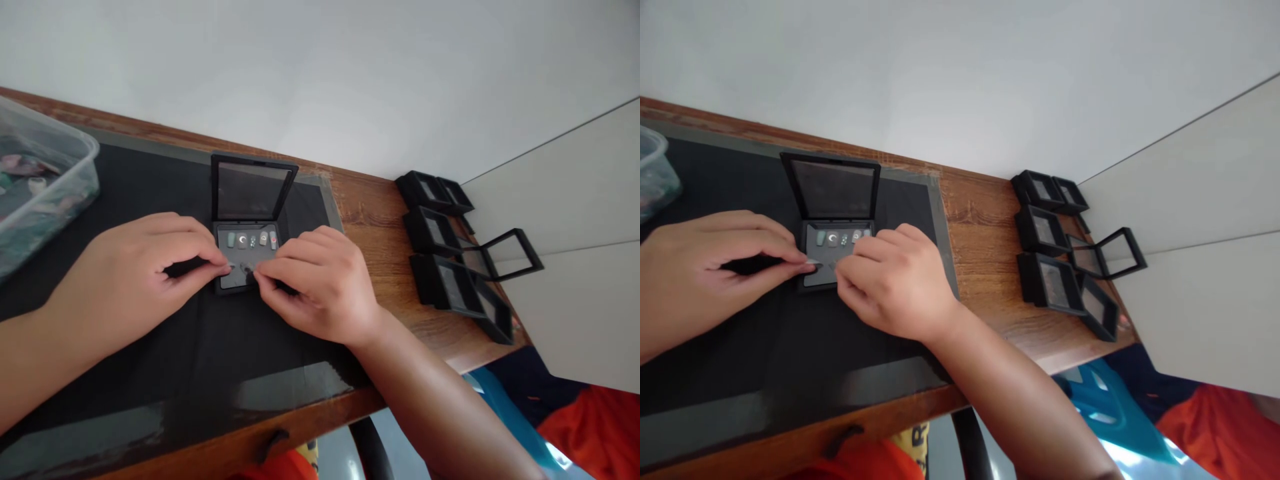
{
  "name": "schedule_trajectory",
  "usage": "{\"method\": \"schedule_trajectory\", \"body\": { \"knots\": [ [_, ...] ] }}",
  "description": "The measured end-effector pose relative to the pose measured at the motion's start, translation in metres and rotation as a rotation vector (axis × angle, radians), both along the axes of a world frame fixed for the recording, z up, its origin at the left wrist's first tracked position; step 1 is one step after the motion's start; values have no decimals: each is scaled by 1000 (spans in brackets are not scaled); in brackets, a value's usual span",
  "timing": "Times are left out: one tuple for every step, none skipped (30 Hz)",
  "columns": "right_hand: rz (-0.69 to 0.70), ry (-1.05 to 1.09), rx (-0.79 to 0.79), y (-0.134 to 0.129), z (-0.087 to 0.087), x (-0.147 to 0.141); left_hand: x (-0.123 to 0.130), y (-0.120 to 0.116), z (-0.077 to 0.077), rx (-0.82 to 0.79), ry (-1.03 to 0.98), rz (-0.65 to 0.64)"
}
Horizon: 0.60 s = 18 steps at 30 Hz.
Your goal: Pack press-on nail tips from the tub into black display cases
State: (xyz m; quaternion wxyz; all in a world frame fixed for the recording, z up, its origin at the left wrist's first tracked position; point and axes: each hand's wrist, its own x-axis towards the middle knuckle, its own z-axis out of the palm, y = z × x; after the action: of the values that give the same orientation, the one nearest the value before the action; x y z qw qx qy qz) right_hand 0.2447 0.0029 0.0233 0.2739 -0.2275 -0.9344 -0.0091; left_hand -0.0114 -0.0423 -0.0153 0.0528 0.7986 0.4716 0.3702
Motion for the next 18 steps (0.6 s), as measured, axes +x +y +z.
{"method": "schedule_trajectory", "body": {
  "knots": [
    [3,-28,14,-1,-1,-1,0,0,0,-9,-11,0],
    [6,-51,21,-2,-3,-1,0,1,-1,-17,-21,-3],
    [9,-65,19,-2,-4,-2,0,1,-1,-26,-31,-9],
    [12,-70,6,-3,-5,-2,1,1,-1,-33,-39,-12],
    [15,-63,-21,-3,-6,-3,1,0,-1,-42,-43,-16],
    [21,-49,-60,-2,-6,-3,1,0,-1,-52,-47,-19],
    [32,-27,-106,-2,-7,-3,1,-1,-1,-55,-53,-19],
    [45,-3,-161,-1,-8,-4,0,-1,0,-63,-59,-19],
    [58,22,-217,0,-8,-4,0,-2,0,-73,-67,-19],
    [68,42,-268,1,-8,-4,-1,-2,1,-91,-76,-18],
    [74,58,-311,1,-8,-4,-2,-2,2,-113,-87,-15],
    [79,70,-350,2,-6,-4,-2,-2,3,-141,-95,-9],
    [92,86,-386,2,-4,-3,-2,-2,5,-167,-103,-2],
    [124,106,-430,1,1,-3,-2,-1,6,-185,-109,5],
    [178,131,-499,-1,6,-1,-2,-1,7,-199,-112,7],
    [261,143,-595,-3,13,0,-2,-1,8,-203,-114,5],
    [357,150,-726,-6,20,3,-1,0,9,-201,-117,-2],
    [451,116,-899,-10,28,7,-1,0,10,-193,-122,-10]
  ]
}}
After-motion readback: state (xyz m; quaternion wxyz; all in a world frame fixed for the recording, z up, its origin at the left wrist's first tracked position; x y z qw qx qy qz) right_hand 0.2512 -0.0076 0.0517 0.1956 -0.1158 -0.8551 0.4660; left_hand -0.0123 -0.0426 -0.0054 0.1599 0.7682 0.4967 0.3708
